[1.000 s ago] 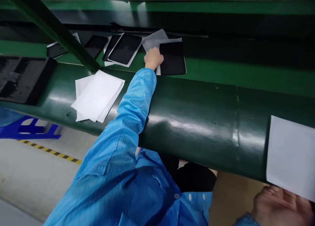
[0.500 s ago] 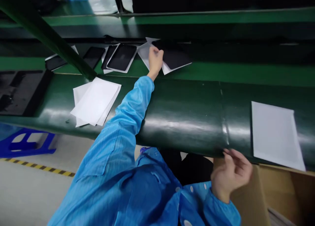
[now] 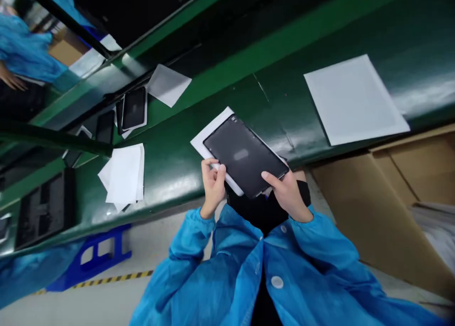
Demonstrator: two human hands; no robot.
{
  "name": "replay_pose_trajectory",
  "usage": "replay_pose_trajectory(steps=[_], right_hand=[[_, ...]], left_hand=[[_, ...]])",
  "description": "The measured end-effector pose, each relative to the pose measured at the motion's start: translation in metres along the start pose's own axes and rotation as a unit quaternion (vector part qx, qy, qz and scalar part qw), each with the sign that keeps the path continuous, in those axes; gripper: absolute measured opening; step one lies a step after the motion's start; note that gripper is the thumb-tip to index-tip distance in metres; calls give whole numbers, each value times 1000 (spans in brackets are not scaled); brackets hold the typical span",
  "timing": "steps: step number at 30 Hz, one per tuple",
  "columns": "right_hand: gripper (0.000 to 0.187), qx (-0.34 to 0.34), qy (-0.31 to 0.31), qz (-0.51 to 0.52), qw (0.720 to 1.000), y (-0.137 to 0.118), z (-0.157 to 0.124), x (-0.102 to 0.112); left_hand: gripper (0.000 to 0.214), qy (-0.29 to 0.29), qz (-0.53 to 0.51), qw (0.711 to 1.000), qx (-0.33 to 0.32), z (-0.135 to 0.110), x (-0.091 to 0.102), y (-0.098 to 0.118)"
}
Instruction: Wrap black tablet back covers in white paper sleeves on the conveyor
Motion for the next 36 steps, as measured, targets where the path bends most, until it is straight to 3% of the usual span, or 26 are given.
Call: replay_pose_trajectory(steps=[4, 7, 9, 11, 13, 16, 18, 19, 22, 24, 28, 31, 36], right_hand=[[63, -41, 16, 27, 999, 12, -10, 24], [64, -4, 91, 42, 995, 8, -6, 52], [61, 19, 144, 47, 988, 5, -2, 72], [59, 32, 178, 52, 982, 3, 0, 87], [57, 46, 194, 66, 978, 1, -1, 98], [59, 57, 179, 97, 977, 1, -7, 101], [66, 45, 160, 115, 979, 6, -11, 98], [70, 36, 151, 120, 981, 10, -13, 96], [74, 6, 125, 122, 985, 22, -18, 93], [69, -13, 101, 118, 988, 29, -19, 92], [67, -36, 85, 111, 989, 37, -18, 94], [64, -28, 93, 116, 988, 33, -15, 97], [59, -8, 85, 120, 989, 23, -13, 98]], left_hand=[[35, 25, 36, 998, 36, -19, 17, -5], [24, 99, 119, 988, -28, -5, 43, 8], [17, 121, 205, 968, -79, 13, 59, 15], [12, 100, 299, 943, -105, 30, 68, 16], [19, 84, 377, 915, -119, 43, 75, 13], [40, 136, 426, 878, -171, 44, 85, 25], [42, 123, 418, 870, -233, 33, 76, 39], [39, 71, 411, 870, -264, 25, 65, 45], [31, -159, 381, 852, -322, -10, 19, 51], [28, -231, 368, 836, -335, -27, 2, 52], [3, -191, 341, 850, -354, -29, 1, 56], [7, -174, 322, 861, -355, -25, 7, 57], [27, -182, 346, 849, -357, -28, 10, 54]])
Point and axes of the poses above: each hand's wrist, its own z-axis towards the middle knuckle, its own x-axis out of the back of the hand, y = z × x, the point moved 8 cm from there along z, towards the middle knuckle, and after that the axes turned 9 degrees about y, right-handed, at the moved point
